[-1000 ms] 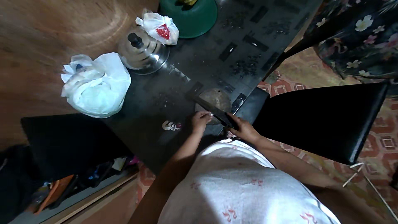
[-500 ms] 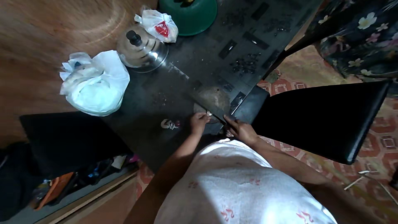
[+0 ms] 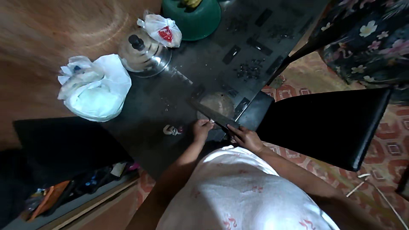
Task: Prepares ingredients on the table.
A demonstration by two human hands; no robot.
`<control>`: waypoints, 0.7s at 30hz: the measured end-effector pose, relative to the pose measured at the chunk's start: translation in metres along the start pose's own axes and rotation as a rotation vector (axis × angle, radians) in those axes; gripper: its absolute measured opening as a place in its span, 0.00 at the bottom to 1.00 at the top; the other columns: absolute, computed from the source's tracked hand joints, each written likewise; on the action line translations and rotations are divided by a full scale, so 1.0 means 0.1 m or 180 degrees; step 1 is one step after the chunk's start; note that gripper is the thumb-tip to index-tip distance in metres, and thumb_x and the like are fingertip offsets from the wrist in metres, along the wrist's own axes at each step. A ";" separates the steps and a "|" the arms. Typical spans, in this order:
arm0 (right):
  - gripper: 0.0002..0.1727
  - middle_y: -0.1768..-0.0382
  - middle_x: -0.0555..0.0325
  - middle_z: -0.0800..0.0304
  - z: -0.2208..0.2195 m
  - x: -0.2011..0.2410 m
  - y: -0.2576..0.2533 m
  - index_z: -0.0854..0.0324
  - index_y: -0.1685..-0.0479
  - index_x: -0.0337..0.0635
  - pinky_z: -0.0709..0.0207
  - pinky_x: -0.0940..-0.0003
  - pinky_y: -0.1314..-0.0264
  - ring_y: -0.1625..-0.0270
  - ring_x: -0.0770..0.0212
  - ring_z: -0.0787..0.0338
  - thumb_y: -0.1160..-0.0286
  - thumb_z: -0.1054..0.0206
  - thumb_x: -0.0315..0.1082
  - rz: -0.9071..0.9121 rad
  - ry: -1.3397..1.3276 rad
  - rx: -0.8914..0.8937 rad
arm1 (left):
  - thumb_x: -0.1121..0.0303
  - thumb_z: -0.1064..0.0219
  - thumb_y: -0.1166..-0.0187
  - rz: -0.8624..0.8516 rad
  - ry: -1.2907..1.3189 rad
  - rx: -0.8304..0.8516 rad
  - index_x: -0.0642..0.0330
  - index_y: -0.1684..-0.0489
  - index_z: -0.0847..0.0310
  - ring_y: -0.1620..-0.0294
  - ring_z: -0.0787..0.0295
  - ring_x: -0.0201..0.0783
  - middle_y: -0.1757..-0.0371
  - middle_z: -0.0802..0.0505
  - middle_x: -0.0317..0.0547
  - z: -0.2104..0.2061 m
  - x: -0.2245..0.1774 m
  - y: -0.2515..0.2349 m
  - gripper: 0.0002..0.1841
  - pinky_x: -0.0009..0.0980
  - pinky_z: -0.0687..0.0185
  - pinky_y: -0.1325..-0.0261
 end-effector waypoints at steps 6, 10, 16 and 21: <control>0.27 0.55 0.36 0.11 0.10 0.13 0.09 0.25 0.15 0.59 0.13 0.49 0.56 0.60 0.44 0.10 0.14 0.42 0.40 0.0359 -0.0149 -0.0710 | 0.81 0.30 0.23 -0.0023 0.0113 -0.0067 0.79 0.42 0.24 0.57 0.06 0.39 0.49 0.10 0.61 0.04 0.07 0.04 0.15 0.32 0.08 0.48; 0.30 0.43 0.36 0.11 -0.08 -0.07 -0.05 0.36 0.09 0.69 0.16 0.41 0.46 0.50 0.39 0.08 0.11 0.48 0.44 -0.0216 0.0062 0.0287 | 0.79 0.31 0.21 -0.0020 0.0069 0.0008 0.79 0.40 0.25 0.55 0.05 0.40 0.48 0.10 0.62 0.01 0.03 0.02 0.16 0.33 0.08 0.46; 0.26 0.57 0.36 0.12 0.12 0.14 0.03 0.25 0.15 0.58 0.14 0.50 0.58 0.62 0.44 0.11 0.13 0.42 0.40 0.0540 -0.0033 -0.0828 | 0.80 0.31 0.21 0.0039 0.0012 -0.0071 0.79 0.39 0.25 0.56 0.06 0.40 0.47 0.11 0.62 0.04 0.05 0.04 0.16 0.32 0.08 0.47; 0.31 0.43 0.36 0.12 -0.23 -0.14 0.04 0.36 0.09 0.70 0.16 0.41 0.46 0.49 0.39 0.09 0.12 0.46 0.44 -0.0144 0.0020 0.0378 | 0.79 0.30 0.21 0.0037 -0.0112 0.0018 0.78 0.37 0.25 0.53 0.05 0.41 0.44 0.11 0.63 0.05 0.02 0.04 0.17 0.33 0.08 0.45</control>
Point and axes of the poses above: each hand's wrist, its own y-axis away from the middle knuckle, its own z-axis out of the back of the hand, x = y × z, the point moved 6 cm from there along -y, towards the middle knuckle
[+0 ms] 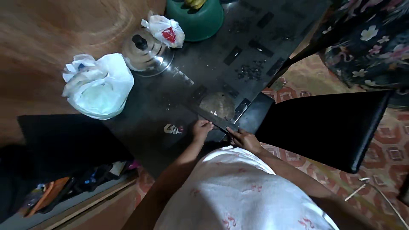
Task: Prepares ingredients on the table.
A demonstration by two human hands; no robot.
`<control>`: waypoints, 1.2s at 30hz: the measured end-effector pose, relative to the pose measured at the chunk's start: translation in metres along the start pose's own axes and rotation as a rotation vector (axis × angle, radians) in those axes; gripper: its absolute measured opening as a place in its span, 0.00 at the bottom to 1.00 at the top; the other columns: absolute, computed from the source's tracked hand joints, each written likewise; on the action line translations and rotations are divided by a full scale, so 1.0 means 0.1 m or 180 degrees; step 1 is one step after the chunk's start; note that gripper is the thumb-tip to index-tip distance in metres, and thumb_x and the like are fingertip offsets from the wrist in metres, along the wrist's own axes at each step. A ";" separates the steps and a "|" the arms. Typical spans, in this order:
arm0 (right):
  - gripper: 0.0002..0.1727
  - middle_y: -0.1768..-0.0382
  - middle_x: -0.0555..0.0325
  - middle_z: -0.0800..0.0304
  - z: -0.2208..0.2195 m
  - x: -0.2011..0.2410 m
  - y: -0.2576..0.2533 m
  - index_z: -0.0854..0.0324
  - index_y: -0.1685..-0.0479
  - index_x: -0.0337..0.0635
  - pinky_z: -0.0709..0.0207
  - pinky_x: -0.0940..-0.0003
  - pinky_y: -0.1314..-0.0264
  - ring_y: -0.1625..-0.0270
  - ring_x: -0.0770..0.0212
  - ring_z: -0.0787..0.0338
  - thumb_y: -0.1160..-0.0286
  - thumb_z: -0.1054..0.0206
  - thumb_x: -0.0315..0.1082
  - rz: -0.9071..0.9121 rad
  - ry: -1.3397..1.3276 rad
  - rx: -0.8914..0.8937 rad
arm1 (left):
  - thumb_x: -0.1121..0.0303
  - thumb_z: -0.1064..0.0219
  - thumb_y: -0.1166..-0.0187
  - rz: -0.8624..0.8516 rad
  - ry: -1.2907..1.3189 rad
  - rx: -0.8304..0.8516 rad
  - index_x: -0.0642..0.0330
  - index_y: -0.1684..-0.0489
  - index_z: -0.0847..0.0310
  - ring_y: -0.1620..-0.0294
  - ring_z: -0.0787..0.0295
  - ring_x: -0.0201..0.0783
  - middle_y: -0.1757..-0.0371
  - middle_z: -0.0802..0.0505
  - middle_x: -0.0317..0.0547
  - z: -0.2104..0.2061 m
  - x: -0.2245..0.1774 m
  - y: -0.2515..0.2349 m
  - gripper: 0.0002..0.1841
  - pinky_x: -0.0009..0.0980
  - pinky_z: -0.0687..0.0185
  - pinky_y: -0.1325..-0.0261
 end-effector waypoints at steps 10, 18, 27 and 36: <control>0.32 0.21 0.47 0.20 0.42 -0.10 0.15 0.33 0.12 0.40 0.22 0.63 0.21 0.25 0.61 0.14 0.16 0.37 0.37 -0.0082 -0.1525 -0.1203 | 0.51 0.29 0.20 -0.0434 -0.2093 0.0029 0.65 0.30 0.20 0.30 0.17 0.54 0.33 0.14 0.61 -0.05 -0.29 -0.13 0.28 0.52 0.24 0.24; 0.35 0.26 0.47 0.15 0.30 -0.18 0.17 0.34 0.12 0.41 0.18 0.61 0.25 0.30 0.61 0.11 0.18 0.34 0.40 -0.0355 -0.1481 -0.1073 | 0.67 0.29 0.21 -0.1174 -0.2454 -0.0131 0.60 0.40 0.20 0.45 0.13 0.51 0.35 0.17 0.58 -0.16 -0.41 -0.28 0.15 0.49 0.14 0.40; 0.31 0.29 0.48 0.13 0.30 -0.02 0.07 0.33 0.10 0.56 0.19 0.46 0.27 0.32 0.49 0.10 0.11 0.44 0.52 -0.0097 -0.0666 -0.0623 | 0.74 0.38 0.17 -0.1738 -0.1926 0.0267 0.63 0.31 0.19 0.37 0.11 0.43 0.27 0.19 0.58 0.00 -0.07 -0.04 0.17 0.36 0.12 0.34; 0.29 0.43 0.38 0.11 0.02 0.01 -0.06 0.39 0.08 0.69 0.15 0.43 0.44 0.49 0.41 0.08 0.08 0.53 0.49 -0.0057 0.0106 -0.0124 | 0.76 0.32 0.21 -0.0895 -0.0950 -0.0041 0.72 0.26 0.31 0.37 0.10 0.46 0.32 0.16 0.64 0.15 0.08 -0.03 0.24 0.38 0.13 0.32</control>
Point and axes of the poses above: each hand's wrist, its own y-axis away from the middle knuckle, its own z-axis out of the back of the hand, x = y × z, the point moved 6 cm from there along -y, towards the middle knuckle
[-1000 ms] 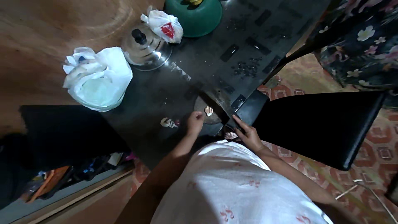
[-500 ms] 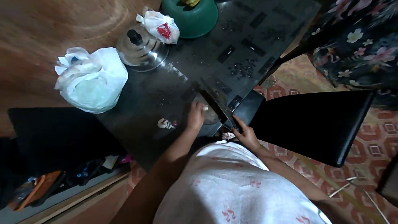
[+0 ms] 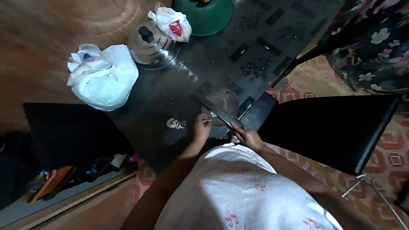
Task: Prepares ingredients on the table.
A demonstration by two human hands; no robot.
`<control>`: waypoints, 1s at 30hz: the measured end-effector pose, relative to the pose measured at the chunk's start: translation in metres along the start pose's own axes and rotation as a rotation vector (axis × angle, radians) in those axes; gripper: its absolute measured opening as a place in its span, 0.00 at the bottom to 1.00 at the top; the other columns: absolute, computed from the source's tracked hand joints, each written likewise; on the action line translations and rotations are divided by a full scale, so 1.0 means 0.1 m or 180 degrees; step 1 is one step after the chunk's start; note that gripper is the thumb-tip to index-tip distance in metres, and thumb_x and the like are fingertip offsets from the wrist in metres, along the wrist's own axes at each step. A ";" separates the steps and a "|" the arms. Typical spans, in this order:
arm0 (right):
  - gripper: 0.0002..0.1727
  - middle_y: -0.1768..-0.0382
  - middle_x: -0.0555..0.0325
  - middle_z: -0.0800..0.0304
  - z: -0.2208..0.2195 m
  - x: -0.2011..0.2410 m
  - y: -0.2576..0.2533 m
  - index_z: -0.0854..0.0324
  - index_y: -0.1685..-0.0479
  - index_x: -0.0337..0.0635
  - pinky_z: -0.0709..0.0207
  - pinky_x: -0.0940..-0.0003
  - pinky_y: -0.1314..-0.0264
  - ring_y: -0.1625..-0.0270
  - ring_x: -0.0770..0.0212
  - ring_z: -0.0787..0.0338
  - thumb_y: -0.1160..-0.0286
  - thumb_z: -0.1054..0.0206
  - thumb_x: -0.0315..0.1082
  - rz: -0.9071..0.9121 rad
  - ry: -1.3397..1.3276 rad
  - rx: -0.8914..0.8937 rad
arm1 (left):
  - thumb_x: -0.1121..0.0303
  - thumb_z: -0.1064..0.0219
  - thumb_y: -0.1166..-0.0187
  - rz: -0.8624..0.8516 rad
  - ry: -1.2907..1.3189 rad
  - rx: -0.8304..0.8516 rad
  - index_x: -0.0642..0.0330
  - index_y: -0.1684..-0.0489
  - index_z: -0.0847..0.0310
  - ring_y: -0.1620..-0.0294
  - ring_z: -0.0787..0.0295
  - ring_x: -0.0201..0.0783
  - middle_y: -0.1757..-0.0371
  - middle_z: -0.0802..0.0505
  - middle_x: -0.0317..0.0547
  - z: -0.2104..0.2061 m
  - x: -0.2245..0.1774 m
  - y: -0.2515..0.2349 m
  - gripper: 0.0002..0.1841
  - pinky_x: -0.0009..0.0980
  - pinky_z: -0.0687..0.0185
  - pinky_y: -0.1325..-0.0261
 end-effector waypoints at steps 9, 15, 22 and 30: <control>0.24 0.60 0.41 0.11 0.42 0.32 0.11 0.21 0.18 0.54 0.15 0.56 0.63 0.67 0.50 0.12 0.11 0.42 0.43 0.0707 -0.0256 -0.1263 | 0.78 0.31 0.22 0.0161 0.0108 -0.0048 0.75 0.28 0.32 0.39 0.09 0.45 0.38 0.13 0.63 0.02 -0.01 -0.02 0.24 0.38 0.14 0.33; 0.28 0.43 0.38 0.10 0.19 0.19 -0.02 0.34 0.10 0.68 0.15 0.42 0.45 0.49 0.40 0.08 0.08 0.51 0.48 0.0101 0.0033 0.0014 | 0.76 0.31 0.21 0.0261 0.0071 -0.0087 0.75 0.26 0.33 0.38 0.10 0.44 0.38 0.12 0.63 0.03 -0.04 -0.04 0.26 0.38 0.14 0.32; 0.28 0.47 0.36 0.11 0.06 0.06 0.09 0.34 0.10 0.67 0.14 0.43 0.50 0.53 0.39 0.08 0.09 0.49 0.45 0.0154 0.0133 -0.0255 | 0.75 0.31 0.21 0.0432 0.0066 -0.0146 0.75 0.26 0.35 0.37 0.11 0.47 0.37 0.13 0.64 0.04 0.00 0.04 0.26 0.41 0.16 0.31; 0.39 0.35 0.40 0.11 0.37 0.02 0.01 0.48 0.05 0.46 0.18 0.45 0.31 0.38 0.44 0.07 0.11 0.43 0.51 -0.0444 -0.0916 -0.0360 | 0.63 0.30 0.19 -0.0415 -0.1143 0.0052 0.59 0.21 0.26 0.27 0.20 0.55 0.25 0.20 0.62 -0.01 -0.38 -0.26 0.27 0.50 0.22 0.25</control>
Point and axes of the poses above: each hand's wrist, its own y-axis away from the middle knuckle, its own z-axis out of the back of the hand, x = y × z, the point moved 6 cm from there along -y, towards the middle knuckle
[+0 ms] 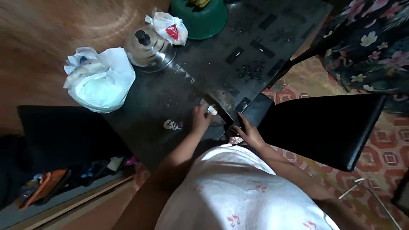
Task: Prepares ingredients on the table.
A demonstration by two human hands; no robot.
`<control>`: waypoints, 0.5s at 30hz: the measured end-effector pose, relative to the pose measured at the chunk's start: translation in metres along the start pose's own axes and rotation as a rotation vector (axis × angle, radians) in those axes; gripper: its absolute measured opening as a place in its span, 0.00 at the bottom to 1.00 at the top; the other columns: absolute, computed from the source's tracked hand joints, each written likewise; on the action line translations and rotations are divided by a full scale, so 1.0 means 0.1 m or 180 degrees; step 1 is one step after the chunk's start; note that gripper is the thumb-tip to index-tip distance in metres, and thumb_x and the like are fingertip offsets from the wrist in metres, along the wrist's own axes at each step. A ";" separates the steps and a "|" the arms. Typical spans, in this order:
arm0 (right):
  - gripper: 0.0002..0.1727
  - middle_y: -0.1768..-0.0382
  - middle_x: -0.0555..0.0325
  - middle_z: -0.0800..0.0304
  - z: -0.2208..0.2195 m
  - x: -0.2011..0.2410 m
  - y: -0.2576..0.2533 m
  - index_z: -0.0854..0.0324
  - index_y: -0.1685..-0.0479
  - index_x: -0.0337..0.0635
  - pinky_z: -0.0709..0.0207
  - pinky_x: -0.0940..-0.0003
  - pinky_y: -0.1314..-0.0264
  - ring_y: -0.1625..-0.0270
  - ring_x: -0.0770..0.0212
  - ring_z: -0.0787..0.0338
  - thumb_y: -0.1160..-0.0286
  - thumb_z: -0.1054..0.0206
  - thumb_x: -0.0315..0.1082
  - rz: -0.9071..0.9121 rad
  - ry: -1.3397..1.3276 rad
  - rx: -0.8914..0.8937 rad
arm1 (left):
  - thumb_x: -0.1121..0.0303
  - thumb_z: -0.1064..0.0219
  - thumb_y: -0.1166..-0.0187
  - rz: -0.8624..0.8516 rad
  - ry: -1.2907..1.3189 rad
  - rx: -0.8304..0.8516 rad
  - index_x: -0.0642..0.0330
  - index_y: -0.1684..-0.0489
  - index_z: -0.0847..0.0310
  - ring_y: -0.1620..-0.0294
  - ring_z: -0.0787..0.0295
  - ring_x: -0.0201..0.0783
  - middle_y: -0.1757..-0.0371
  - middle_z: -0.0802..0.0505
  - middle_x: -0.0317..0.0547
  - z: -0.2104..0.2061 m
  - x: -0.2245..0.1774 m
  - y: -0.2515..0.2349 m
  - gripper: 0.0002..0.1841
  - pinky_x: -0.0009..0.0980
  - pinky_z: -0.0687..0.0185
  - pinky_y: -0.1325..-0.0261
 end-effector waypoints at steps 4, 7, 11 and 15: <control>0.43 0.41 0.36 0.10 0.12 0.13 -0.30 0.56 0.04 0.47 0.20 0.39 0.31 0.39 0.36 0.08 0.12 0.41 0.53 -0.0495 0.0625 0.0129 | 0.54 0.20 0.29 -0.0291 -0.0538 0.0122 0.49 0.31 0.15 0.23 0.26 0.58 0.27 0.17 0.57 -0.12 -0.08 -0.13 0.26 0.55 0.31 0.20; 0.43 0.31 0.35 0.16 0.06 0.17 -0.46 0.56 0.05 0.44 0.20 0.41 0.28 0.34 0.37 0.11 0.12 0.39 0.50 -0.0389 0.0804 0.0380 | 0.63 0.22 0.26 -0.0294 -0.0316 0.0216 0.54 0.43 0.11 0.31 0.17 0.49 0.33 0.13 0.53 -0.14 -0.04 -0.08 0.15 0.47 0.20 0.27; 0.38 0.17 0.35 0.33 0.06 0.21 -0.49 0.37 0.09 0.53 0.27 0.35 0.24 0.21 0.32 0.25 0.17 0.33 0.51 -0.0456 0.1215 0.0414 | 0.71 0.26 0.23 -0.0045 0.0302 0.0185 0.61 0.50 0.11 0.44 0.11 0.43 0.42 0.10 0.53 -0.09 0.08 0.02 0.08 0.41 0.15 0.36; 0.20 0.25 0.37 0.23 0.17 0.46 -0.47 0.15 0.33 0.43 0.26 0.37 0.26 0.24 0.33 0.23 0.20 0.31 0.39 0.0026 0.1024 -0.0282 | 0.70 0.27 0.21 0.0252 0.0770 0.0075 0.64 0.49 0.13 0.58 0.09 0.40 0.53 0.06 0.51 -0.07 0.18 0.05 0.09 0.40 0.12 0.45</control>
Point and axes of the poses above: each hand's wrist, its own y-axis away from the middle knuckle, its own z-axis out of the back of the hand, x = y × z, the point moved 6 cm from there along -y, towards the middle knuckle
